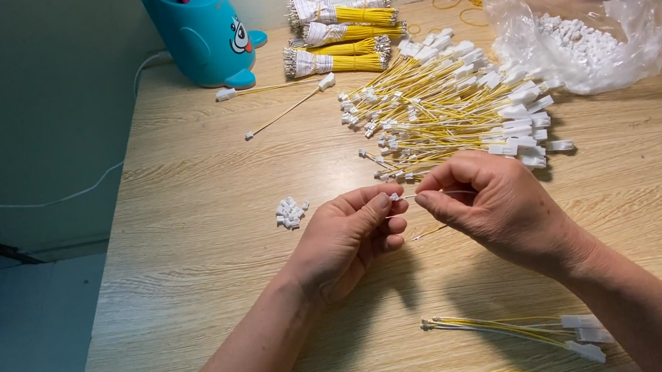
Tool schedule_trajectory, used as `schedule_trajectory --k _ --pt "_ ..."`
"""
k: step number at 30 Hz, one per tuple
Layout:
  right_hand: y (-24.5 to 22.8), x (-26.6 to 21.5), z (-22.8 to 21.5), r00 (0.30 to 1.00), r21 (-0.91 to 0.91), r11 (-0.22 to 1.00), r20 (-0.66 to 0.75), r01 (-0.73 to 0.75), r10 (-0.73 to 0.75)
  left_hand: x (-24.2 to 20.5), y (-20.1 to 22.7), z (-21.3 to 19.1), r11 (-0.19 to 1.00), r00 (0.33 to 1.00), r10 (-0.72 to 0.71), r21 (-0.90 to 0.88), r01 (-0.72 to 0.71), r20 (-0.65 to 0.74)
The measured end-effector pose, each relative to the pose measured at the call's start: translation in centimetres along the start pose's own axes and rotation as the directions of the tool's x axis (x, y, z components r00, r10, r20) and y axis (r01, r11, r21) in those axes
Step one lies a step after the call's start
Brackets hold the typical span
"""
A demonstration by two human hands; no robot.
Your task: The person assembles small white plastic connectors onto the ends of yellow LED wires. They repeatedly pick up a connector and a wire, insert the wire into the connector, and place the finished assembly on the table.
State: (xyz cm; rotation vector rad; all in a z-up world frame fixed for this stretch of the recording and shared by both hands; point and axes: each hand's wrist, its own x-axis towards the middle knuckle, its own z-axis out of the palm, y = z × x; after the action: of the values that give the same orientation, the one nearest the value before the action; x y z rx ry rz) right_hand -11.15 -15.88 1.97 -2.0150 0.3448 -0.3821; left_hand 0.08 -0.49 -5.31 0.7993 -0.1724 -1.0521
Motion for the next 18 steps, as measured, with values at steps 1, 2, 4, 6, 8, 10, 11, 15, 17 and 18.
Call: schedule_trajectory --k 1,2,4,6,8,10,11,15,17,18 --pt "-0.01 0.00 0.03 1.000 0.000 1.000 0.001 -0.001 0.001 0.03 -0.05 0.00 1.000 1.000 -0.001 0.000 0.001 -0.001" --pt "-0.03 0.02 0.03 1.000 -0.002 1.000 -0.004 -0.002 0.002 0.08 -0.09 0.02 1.000 1.000 0.000 -0.001 0.000 -0.003" --pt "-0.17 0.03 0.03 1.000 -0.003 1.000 -0.009 -0.002 0.002 0.09 -0.12 0.10 1.000 1.000 0.001 -0.002 -0.001 -0.006" --pt "-0.37 0.02 0.00 1.000 -0.055 0.998 -0.013 0.021 -0.021 0.05 -0.14 0.21 1.000 1.000 0.012 0.022 -0.012 -0.011" --pt "0.03 0.05 0.03 1.000 -0.061 0.998 -0.018 0.020 -0.021 0.20 -0.33 -0.01 0.999 1.000 0.012 0.033 -0.012 -0.013" --pt "0.09 0.03 0.02 1.000 -0.067 0.998 -0.023 0.018 -0.020 0.05 -0.21 0.16 0.999 1.000 0.012 0.045 -0.011 -0.014" --pt "-0.03 0.01 0.00 1.000 -0.072 0.997 -0.020 0.016 -0.018 -0.17 0.01 0.45 0.999 1.000 0.013 0.041 -0.013 -0.016" --pt "0.11 0.02 0.03 0.999 -0.100 0.995 -0.015 0.030 -0.032 0.01 -0.18 0.34 0.999 1.000 0.014 0.047 -0.013 -0.017" --pt "0.01 0.12 -0.03 0.999 -0.112 0.993 -0.012 0.034 -0.035 -0.15 0.03 0.61 0.999 1.000 0.015 0.052 -0.013 -0.026" --pt "-0.05 0.18 -0.05 0.999 -0.124 0.992 -0.009 0.038 -0.040 -0.23 0.15 0.73 0.998 0.999 0.016 0.057 -0.014 -0.034"
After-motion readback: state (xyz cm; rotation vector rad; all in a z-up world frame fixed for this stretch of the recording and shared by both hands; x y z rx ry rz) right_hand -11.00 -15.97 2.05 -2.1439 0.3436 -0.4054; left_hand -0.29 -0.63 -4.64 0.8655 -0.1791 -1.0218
